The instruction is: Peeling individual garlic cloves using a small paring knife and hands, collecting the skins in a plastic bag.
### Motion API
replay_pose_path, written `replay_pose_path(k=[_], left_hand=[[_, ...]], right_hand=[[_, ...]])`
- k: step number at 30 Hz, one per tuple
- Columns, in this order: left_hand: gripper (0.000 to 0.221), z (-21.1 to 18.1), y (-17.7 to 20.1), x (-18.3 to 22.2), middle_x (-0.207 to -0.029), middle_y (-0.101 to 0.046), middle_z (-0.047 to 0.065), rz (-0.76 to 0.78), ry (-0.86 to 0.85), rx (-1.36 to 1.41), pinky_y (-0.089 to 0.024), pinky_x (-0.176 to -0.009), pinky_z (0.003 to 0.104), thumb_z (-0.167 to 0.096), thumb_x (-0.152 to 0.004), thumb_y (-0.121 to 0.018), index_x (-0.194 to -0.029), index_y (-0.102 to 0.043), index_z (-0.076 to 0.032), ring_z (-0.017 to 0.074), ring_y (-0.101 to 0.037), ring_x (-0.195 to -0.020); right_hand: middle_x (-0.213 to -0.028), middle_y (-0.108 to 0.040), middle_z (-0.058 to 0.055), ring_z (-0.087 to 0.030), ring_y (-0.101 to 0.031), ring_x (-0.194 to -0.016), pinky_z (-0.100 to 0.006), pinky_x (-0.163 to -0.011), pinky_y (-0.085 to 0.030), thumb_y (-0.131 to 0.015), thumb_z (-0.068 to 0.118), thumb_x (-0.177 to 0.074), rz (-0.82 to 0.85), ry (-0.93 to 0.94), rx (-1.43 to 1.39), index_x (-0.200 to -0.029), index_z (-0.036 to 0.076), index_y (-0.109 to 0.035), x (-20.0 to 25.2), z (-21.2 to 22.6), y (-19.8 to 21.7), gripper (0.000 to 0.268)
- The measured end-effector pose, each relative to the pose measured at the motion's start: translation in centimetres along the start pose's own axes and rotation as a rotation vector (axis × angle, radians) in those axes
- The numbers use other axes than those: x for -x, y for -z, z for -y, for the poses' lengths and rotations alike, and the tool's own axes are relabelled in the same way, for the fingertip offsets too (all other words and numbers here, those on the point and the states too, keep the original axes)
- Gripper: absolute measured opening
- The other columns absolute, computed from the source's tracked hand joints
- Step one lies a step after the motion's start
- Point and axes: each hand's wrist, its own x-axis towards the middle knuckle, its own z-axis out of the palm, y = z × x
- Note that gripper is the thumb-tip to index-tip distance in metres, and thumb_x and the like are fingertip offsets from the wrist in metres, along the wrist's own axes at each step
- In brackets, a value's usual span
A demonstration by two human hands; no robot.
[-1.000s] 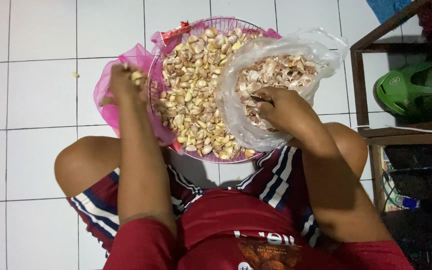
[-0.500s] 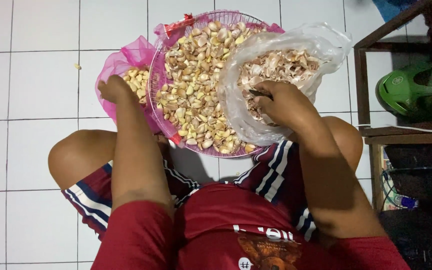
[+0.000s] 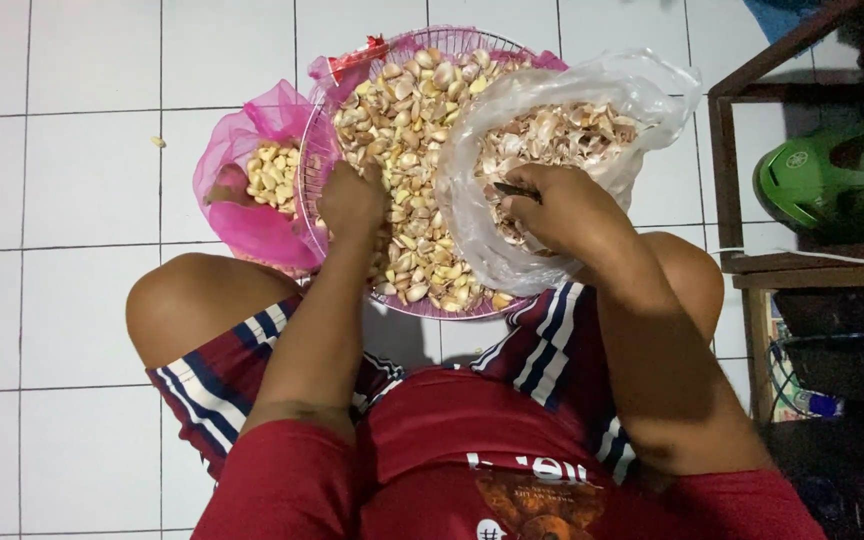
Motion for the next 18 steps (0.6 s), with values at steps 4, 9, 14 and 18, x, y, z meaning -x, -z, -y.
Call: replay_pose_path(k=[4,9,14,18], left_hand=[[0.059,-1.8,1.3,-1.3,-0.112,-0.069,0.021,0.462,0.2,0.161,-0.054,-0.091,0.06,-0.059,-0.098,-0.044,-0.116,-0.061,-0.006,0.0453,-0.068,-0.109],[0.032,-3.7,-3.1,0.0,-0.106,-0.064,0.023,0.448,0.051,0.071,-0.061,-0.082,0.053,-0.023,-0.092,-0.051,-0.112,-0.055,0.002,0.0481,-0.071,-0.099],[0.035,-4.1,1.7,-2.9,-0.104,-0.068,0.031,0.655,-0.198,0.277,-0.058,-0.088,0.061,-0.009,-0.089,-0.065,-0.12,-0.063,0.009,0.0541,-0.068,-0.106],[0.03,-2.7,0.4,-5.4,-0.094,-0.071,0.027,0.587,-0.255,0.171,-0.06,-0.084,0.058,-0.009,-0.082,-0.068,-0.11,-0.072,0.0,0.049,-0.071,-0.101]], right_hand=[[-0.118,-0.073,-0.021,-0.043,-0.066,-0.116,-0.055,-0.096,-0.052,-0.064,0.025,-0.094,0.006,0.018,0.009,-0.13,0.014,-0.071,-0.6,-0.3,-0.1,0.038],[-0.118,-0.074,-0.021,-0.042,-0.067,-0.115,-0.055,-0.096,-0.052,-0.065,0.026,-0.094,-0.004,-0.001,0.038,-0.131,0.015,-0.071,-1.0,0.1,-0.3,0.038],[-0.122,-0.072,-0.022,-0.044,-0.065,-0.119,-0.054,-0.099,-0.051,-0.062,0.028,-0.097,0.032,-0.001,0.045,-0.134,0.015,-0.069,-1.2,0.1,-0.6,0.04],[-0.12,-0.074,-0.018,-0.039,-0.066,-0.118,-0.052,-0.097,-0.052,-0.061,0.029,-0.097,0.015,-0.029,0.039,-0.133,0.019,-0.069,-1.8,-0.5,-1.1,0.038]])
